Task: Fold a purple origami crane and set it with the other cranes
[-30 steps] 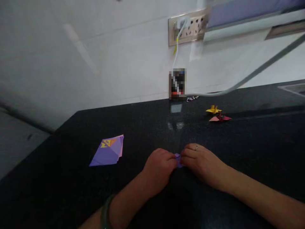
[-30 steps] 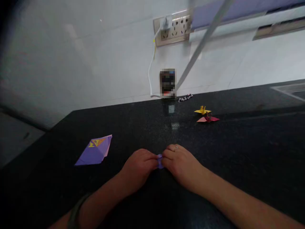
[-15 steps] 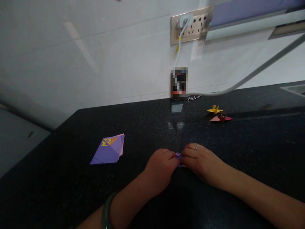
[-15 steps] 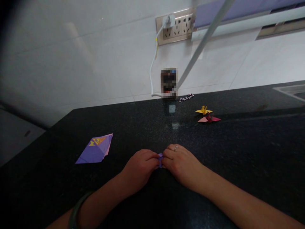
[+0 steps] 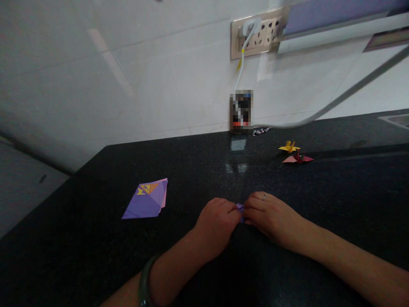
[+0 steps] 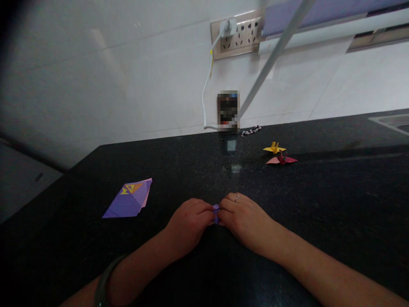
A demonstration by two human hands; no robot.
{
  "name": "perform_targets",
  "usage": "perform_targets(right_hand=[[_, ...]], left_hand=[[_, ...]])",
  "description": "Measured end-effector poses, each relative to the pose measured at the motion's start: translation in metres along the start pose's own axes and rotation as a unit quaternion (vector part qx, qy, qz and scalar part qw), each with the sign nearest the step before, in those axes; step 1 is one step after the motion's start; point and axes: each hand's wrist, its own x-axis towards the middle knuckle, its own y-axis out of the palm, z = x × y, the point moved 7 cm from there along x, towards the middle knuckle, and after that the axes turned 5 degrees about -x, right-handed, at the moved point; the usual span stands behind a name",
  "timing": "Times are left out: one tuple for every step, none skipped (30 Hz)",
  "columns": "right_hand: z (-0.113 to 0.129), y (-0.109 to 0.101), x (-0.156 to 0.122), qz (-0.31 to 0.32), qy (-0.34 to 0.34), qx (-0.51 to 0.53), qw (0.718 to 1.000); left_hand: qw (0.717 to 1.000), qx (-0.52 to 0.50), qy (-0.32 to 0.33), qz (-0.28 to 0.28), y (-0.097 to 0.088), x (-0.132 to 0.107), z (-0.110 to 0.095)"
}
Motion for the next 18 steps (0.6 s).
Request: perform_targets(right_hand=[[-0.0002, 0.0004, 0.0001, 0.006, 0.002, -0.001, 1.0], [-0.0003, 0.0007, 0.0001, 0.011, 0.003, -0.003, 1.0], [-0.0003, 0.0013, 0.0002, 0.016, 0.005, -0.006, 1.0], [-0.0004, 0.0017, 0.0002, 0.019, 0.006, -0.008, 1.0], [-0.0004, 0.0019, 0.0003, 0.019, 0.007, -0.01, 1.0], [-0.0004, 0.0019, 0.0004, 0.018, 0.008, -0.009, 1.0], [-0.0006, 0.0018, 0.0004, 0.016, 0.01, -0.007, 1.0], [-0.0009, 0.0017, 0.0004, 0.014, 0.012, -0.004, 1.0], [-0.0012, 0.0014, 0.0004, 0.011, 0.015, -0.001, 1.0], [-0.0015, 0.0009, 0.0003, 0.007, 0.017, 0.0, 1.0], [-0.0014, 0.0004, 0.0002, 0.003, 0.017, 0.0, 1.0], [-0.0011, -0.0002, 0.0001, -0.001, 0.015, 0.0, 1.0], [-0.0009, -0.0007, 0.0, -0.005, 0.014, 0.0, 1.0], [-0.0005, -0.0013, -0.0002, -0.01, 0.011, 0.002, 1.0], [-0.0002, -0.0019, -0.0004, -0.013, 0.009, 0.005, 1.0], [-0.0001, -0.0022, -0.0005, -0.016, 0.008, 0.008, 1.0], [-0.0002, -0.0022, -0.0007, -0.016, 0.009, 0.01, 1.0], [-0.0005, -0.002, -0.0008, -0.015, 0.011, 0.011, 1.0]], left_hand=[[1.0, 0.002, 0.0, 0.0, 0.0003, 0.0001, -0.0001], [1.0, 0.004, 0.0, -0.001, 0.0004, 0.0002, -0.0001], [1.0, 0.005, 0.0, -0.002, 0.0004, 0.0003, -0.0002], [1.0, 0.005, 0.001, -0.004, 0.0003, 0.0002, -0.0003], [1.0, 0.004, 0.001, -0.005, 0.0001, 0.0001, -0.0005], [1.0, 0.002, 0.004, -0.006, 0.0, -0.0001, -0.0008], [1.0, 0.0, 0.006, -0.005, 0.0001, -0.0002, -0.0011], [1.0, -0.001, 0.009, -0.005, 0.0, -0.0004, -0.0014], [1.0, -0.001, 0.011, -0.005, -0.0001, -0.0005, -0.0017], [1.0, -0.002, 0.012, -0.006, -0.0003, -0.0005, -0.0017], [1.0, -0.002, 0.013, -0.007, -0.0003, -0.0003, -0.0016], [1.0, -0.002, 0.012, -0.007, -0.0002, -0.0001, -0.0013], [1.0, -0.002, 0.009, -0.007, -0.0001, 0.0001, -0.0008], [1.0, -0.003, 0.006, -0.006, -0.0001, 0.0003, -0.0003], [1.0, -0.005, 0.002, -0.005, -0.0001, 0.0004, 0.0003], [1.0, -0.007, -0.003, -0.003, -0.0002, 0.0005, 0.0008], [1.0, -0.011, -0.008, -0.001, -0.0005, 0.0004, 0.001], [1.0, -0.016, -0.012, 0.003, -0.001, 0.0003, 0.0011]])
